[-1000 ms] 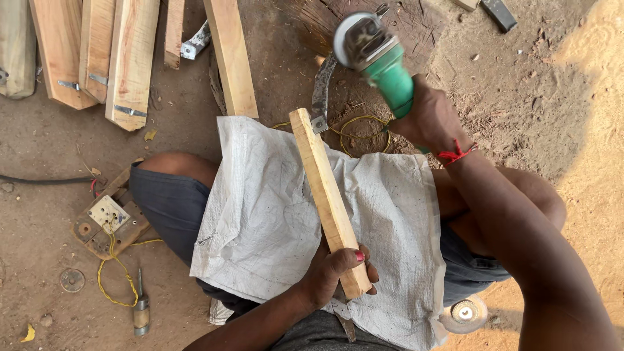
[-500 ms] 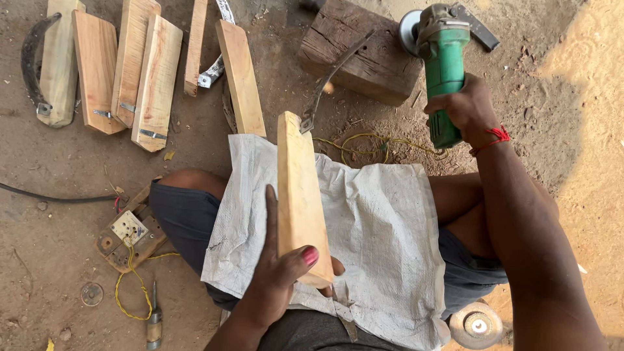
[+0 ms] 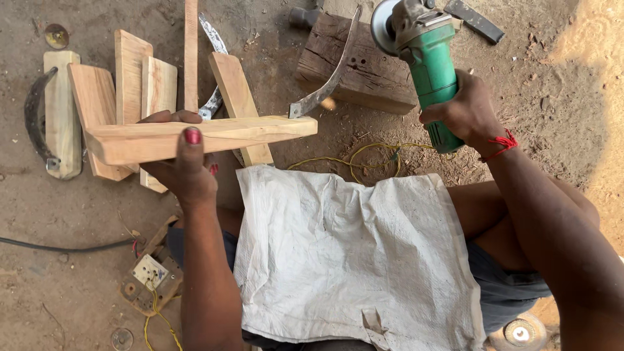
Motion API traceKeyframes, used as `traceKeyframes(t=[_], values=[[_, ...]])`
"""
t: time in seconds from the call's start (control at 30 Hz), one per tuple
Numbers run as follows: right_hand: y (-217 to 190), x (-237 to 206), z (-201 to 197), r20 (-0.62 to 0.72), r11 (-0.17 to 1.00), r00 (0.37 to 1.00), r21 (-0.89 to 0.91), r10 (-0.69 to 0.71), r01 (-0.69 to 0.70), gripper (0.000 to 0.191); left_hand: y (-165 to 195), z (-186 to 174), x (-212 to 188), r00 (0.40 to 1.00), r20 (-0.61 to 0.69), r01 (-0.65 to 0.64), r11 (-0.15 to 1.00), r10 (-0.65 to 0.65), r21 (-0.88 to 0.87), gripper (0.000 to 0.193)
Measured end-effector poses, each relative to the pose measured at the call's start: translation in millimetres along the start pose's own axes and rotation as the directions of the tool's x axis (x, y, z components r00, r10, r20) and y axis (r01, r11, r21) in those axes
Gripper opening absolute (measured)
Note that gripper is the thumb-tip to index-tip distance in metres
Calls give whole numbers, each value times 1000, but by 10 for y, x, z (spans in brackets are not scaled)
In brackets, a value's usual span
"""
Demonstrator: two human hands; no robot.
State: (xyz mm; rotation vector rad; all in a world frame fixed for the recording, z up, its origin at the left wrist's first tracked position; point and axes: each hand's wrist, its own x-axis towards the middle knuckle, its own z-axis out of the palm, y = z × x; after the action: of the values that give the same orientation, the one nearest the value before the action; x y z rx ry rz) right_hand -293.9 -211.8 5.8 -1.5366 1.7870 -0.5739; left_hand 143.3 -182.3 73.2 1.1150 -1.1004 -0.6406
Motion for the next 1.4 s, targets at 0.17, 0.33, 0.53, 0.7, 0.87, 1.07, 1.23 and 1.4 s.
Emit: traceKeyframes(t=[0.17,0.33,0.53,0.7,0.87,1.07,1.23,1.4], values=[[49,435,146,44,988,999,-154,28,-21,65,-494,-351,346,950,-110,279,952,-294,-128,50],[-91,625,316,6,956,1000,-294,-11,12,65,-890,-508,279,945,-125,280,945,-302,-166,51],[-432,-92,746,230,974,947,-34,226,-224,75,-941,-496,273,962,-122,219,956,-245,-194,52],[-622,-512,1097,242,992,964,-94,110,-89,84,-803,-461,288,964,-73,240,955,-256,-174,53],[-545,-266,881,196,974,961,-151,197,-169,82,-780,-476,324,937,-90,318,932,-337,-175,55],[-422,425,472,55,926,995,-373,82,-56,67,-867,-494,367,975,-30,207,952,-219,-226,59],[-533,409,533,45,930,990,-351,133,-109,63,-900,-495,315,962,-70,245,950,-262,-191,57],[-747,-304,932,226,991,967,-86,118,-101,85,-824,-474,272,977,-75,186,971,-198,-148,58]])
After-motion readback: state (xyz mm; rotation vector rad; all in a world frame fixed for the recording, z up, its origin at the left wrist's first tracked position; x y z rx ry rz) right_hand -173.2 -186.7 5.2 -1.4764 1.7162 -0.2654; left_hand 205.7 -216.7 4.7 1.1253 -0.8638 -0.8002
